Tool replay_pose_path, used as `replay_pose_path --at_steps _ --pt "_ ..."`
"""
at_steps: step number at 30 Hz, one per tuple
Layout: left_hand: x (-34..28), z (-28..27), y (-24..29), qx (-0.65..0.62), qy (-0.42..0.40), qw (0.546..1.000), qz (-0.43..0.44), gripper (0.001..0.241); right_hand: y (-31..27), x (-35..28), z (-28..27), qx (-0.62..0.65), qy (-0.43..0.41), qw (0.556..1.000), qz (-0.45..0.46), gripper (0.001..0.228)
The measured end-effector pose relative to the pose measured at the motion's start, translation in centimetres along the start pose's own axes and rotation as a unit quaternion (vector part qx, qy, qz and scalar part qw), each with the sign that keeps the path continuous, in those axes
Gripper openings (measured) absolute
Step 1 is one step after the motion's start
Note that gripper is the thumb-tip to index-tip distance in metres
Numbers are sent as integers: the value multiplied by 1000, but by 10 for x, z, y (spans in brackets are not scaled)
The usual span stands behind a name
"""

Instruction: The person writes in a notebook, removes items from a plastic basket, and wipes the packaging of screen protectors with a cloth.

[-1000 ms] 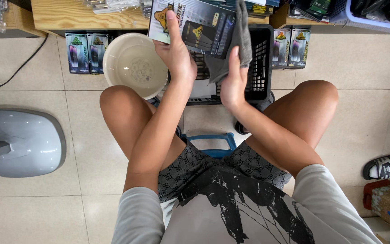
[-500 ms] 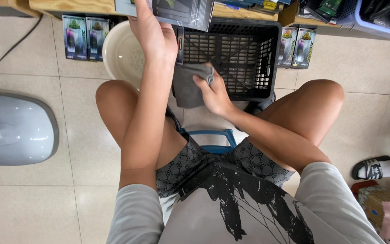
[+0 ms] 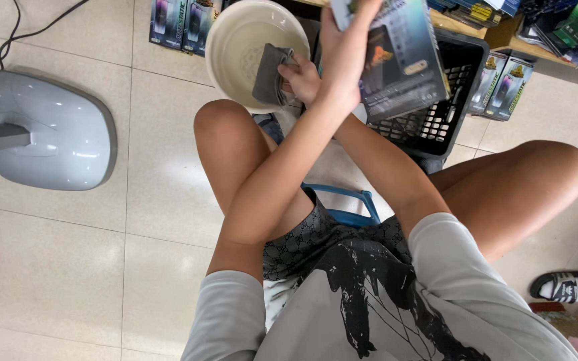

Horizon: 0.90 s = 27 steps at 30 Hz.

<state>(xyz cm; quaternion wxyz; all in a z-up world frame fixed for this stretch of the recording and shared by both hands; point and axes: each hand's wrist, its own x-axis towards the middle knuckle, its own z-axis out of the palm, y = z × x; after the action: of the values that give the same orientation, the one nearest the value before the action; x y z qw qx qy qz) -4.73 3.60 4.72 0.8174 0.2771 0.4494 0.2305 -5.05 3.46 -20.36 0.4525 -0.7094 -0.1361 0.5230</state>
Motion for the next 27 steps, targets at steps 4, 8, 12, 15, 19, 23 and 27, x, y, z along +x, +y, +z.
replay_pose_path --at_steps 4,8,12,15,19,23,27 --pt "15 3 -25 -34 -74 993 87 79 -12 21 15 207 20 977 54 70" --pt "-1 13 1 55 -78 995 -5 129 -39 -16 -11 91 14 992 -89 42" --pt "12 15 -18 -110 -85 990 -12 98 -40 -38 -52 29 47 986 -160 42" --pt "31 19 -39 40 -134 976 167 75 -79 -72 -71 32 92 985 -139 43" --pt "39 18 -60 111 -171 941 271 66 -114 -150 -173 45 180 978 -91 45" --pt "40 20 -77 144 -177 919 321 59 -149 -222 -207 -155 57 939 -302 77" --pt "13 32 -70 230 -159 878 387 37 -129 -245 -214 -92 30 951 -294 101"
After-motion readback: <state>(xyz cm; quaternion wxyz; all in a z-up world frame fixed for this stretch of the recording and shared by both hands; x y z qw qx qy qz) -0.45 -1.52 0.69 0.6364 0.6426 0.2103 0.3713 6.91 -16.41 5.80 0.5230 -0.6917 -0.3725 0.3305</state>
